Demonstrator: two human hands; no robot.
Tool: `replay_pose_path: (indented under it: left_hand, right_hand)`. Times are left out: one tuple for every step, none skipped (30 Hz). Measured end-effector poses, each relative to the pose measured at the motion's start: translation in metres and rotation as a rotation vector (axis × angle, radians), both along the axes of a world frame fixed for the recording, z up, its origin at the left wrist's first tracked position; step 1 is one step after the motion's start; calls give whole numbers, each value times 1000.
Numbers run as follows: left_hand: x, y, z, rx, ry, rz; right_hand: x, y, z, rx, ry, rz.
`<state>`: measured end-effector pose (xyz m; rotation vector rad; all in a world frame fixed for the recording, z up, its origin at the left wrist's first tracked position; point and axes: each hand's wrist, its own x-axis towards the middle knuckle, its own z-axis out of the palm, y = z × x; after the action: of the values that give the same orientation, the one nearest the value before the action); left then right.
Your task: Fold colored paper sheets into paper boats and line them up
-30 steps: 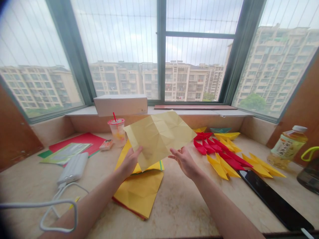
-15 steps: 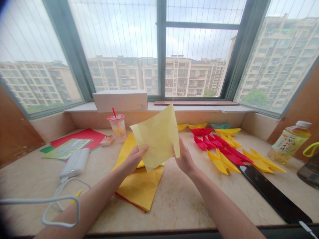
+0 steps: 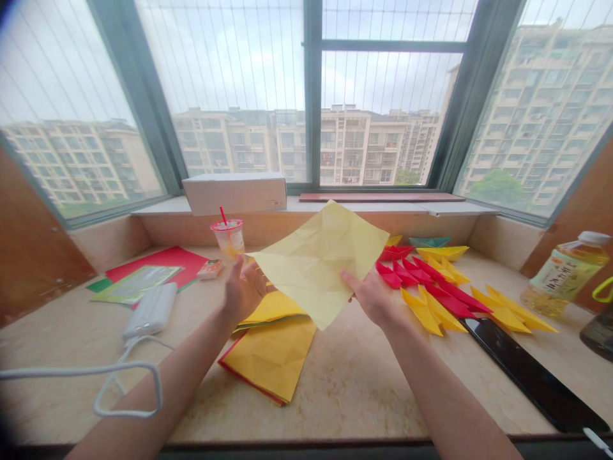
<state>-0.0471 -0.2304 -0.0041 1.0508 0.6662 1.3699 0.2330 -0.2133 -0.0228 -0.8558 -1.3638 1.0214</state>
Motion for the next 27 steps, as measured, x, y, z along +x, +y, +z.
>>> replay_pose_path:
  left_hand:
    - [-5,2,2,-26,1,8]
    - [-9,3,3,-59,5,-1]
    - [-11,3,3,-98,18,-18]
    - [-12,2,2,-132,40,-40]
    - [-10,1,1,-157,75,-59]
    - [-8,-2,-1,-172,119,-73]
    - [-4,-4,-2,-175,168,-82]
    - [0,-7,-3,-174,211,-90]
    - [3,-9,-4,-175,238,-98]
    - [7,-11,-5,-177,249,-107]
    - [9,-12,-6,-183,247,-116]
    - [11,-12,-7,-187,237,-124]
    - [11,-11,-8,-188,224,-129]
    - [11,-10,-9,-188,211,-131]
    - [11,-9,-9,-186,201,-126]
    - [10,-7,-10,-184,191,-112]
    - [9,-6,-11,-181,179,-90]
    - [9,-5,-11,-178,164,-64]
    - [9,-4,-12,-175,150,-39]
    - [9,-3,-12,-174,139,-23]
    - [10,-3,-12,-173,128,-7]
    - [10,-3,-12,-172,116,2]
    - [11,-3,-12,-171,105,8]
    - [11,-2,-12,-169,91,12]
    - [12,-2,-12,-169,71,14]
    - [12,-2,-11,-170,46,12]
    - [13,-2,-10,-175,21,0]
  right_hand:
    - [4,0,1,-82,0,106]
    - [7,-1,2,-157,0,199]
    - [10,-2,3,-218,0,270]
    - [11,-4,4,-258,-3,322]
    - [12,-6,4,-283,-8,356]
    - [13,-7,5,-298,-13,378]
    - [13,-8,5,-309,-18,398]
    - [13,-8,5,-316,-21,418]
    - [13,-8,5,-317,-21,435]
    - [13,-8,4,-314,-17,448]
    - [13,-7,3,-308,-12,456]
    - [13,-6,2,-301,-7,459]
    - [13,-4,2,-293,-2,457]
    - [13,-3,1,-285,3,455]
    - [13,-2,0,-280,10,457]
    - [13,0,-1,-277,18,461]
    - [13,1,-2,-279,21,466]
    - [14,3,-3,-285,16,470]
    - [14,5,-4,-291,5,470]
    - [15,7,-5,-291,-10,463]
    - [16,9,-7,-279,-31,440]
    - [17,11,-8,-258,-55,405]
    - [19,13,-9,-230,-79,364]
    - [19,15,-11,-199,-98,320]
    - [20,17,-12,-169,-113,280]
    - [20,18,-13,-140,-125,245]
    - [21,19,-14,-111,-131,220]
